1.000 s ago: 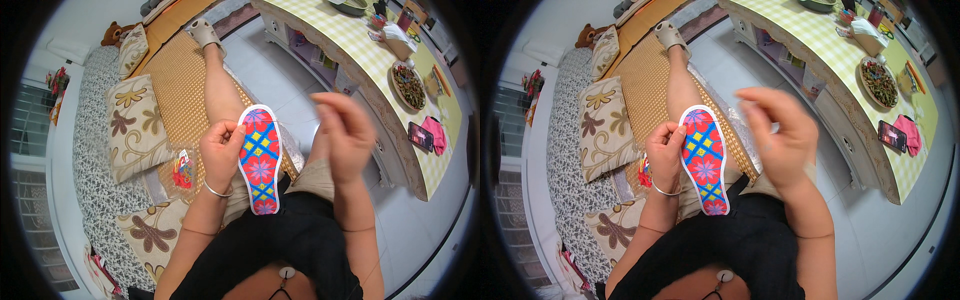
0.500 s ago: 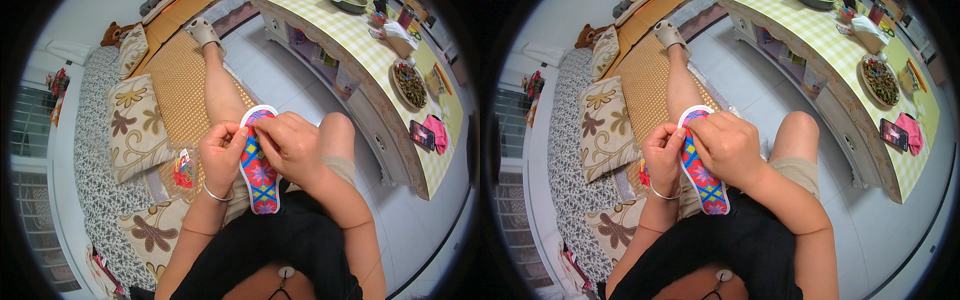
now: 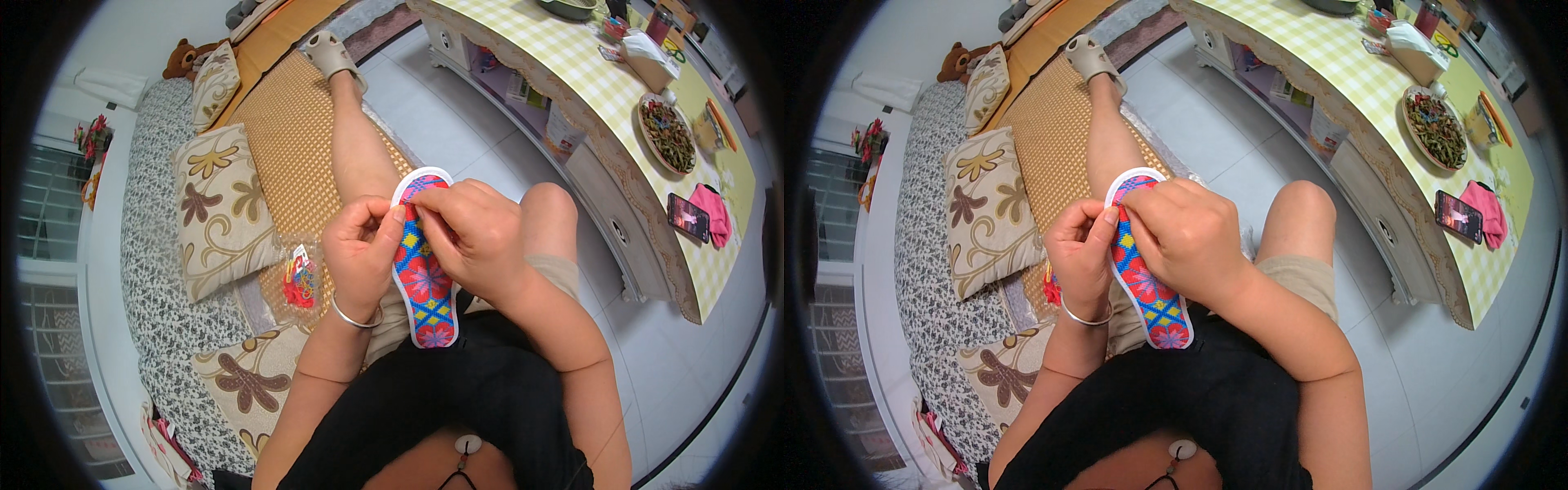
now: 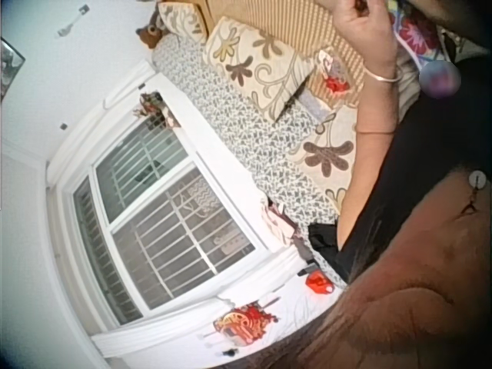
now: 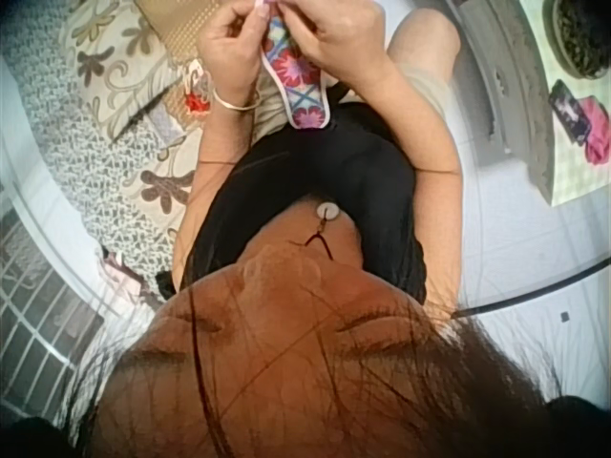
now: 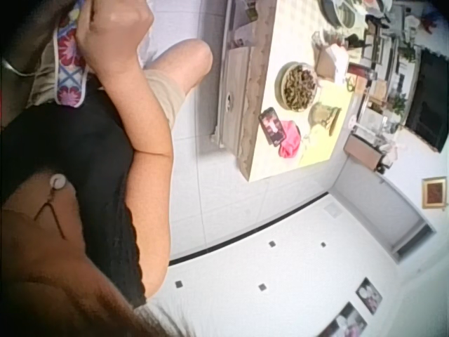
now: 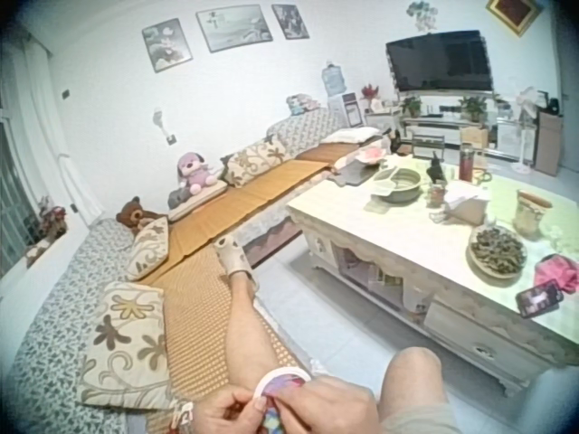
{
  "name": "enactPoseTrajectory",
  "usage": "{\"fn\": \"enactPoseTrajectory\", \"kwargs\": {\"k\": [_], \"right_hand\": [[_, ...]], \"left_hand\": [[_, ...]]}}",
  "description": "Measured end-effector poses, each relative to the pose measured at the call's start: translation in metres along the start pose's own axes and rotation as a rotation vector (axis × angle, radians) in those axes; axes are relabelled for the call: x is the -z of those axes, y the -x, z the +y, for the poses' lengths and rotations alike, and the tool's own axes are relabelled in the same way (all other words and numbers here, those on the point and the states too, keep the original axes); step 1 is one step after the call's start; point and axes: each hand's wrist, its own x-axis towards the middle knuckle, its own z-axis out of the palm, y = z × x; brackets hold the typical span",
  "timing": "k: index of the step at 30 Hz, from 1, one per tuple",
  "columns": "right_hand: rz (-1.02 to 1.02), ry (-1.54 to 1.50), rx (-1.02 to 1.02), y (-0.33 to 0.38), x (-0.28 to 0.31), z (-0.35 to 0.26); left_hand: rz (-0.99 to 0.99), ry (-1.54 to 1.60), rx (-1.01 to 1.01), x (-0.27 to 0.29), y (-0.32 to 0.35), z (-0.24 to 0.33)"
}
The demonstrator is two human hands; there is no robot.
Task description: The person is sewing the edge of a decorative insole using a needle and thread.
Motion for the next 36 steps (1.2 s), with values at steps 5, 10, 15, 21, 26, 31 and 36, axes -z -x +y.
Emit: {"fn": "enactPoseTrajectory", "kwargs": {"k": [5, 10, 15, 21, 26, 31, 36], "right_hand": [[0.006, 0.023, 0.016, -0.001, 0.002, -0.002], [-0.025, 0.087, 0.025, 0.0, 0.004, -0.003], [-0.029, 0.15, 0.072, -0.003, 0.004, -0.008], [-0.014, 0.045, -0.061, 0.001, 0.003, -0.008], [-0.047, 0.037, -0.073, 0.006, 0.002, -0.005], [0.151, 0.036, -0.144, -0.011, 0.02, 0.005], [-0.172, -1.176, -1.03, 0.002, 0.011, 0.012]], "left_hand": [[-0.021, -0.019, -0.02, 0.001, 0.001, 0.0], [-0.016, -0.206, -0.103, 0.0, 0.0, 0.0], [-0.018, -0.707, -0.499, -0.002, -0.002, 0.007], [0.041, -0.76, -0.516, -0.004, 0.0, 0.006], [-0.006, -0.772, -0.569, -0.004, 0.0, 0.006], [0.018, -0.392, -0.231, 0.006, 0.002, 0.005], [-0.139, 0.222, 0.007, 0.005, 0.0, -0.002]]}}
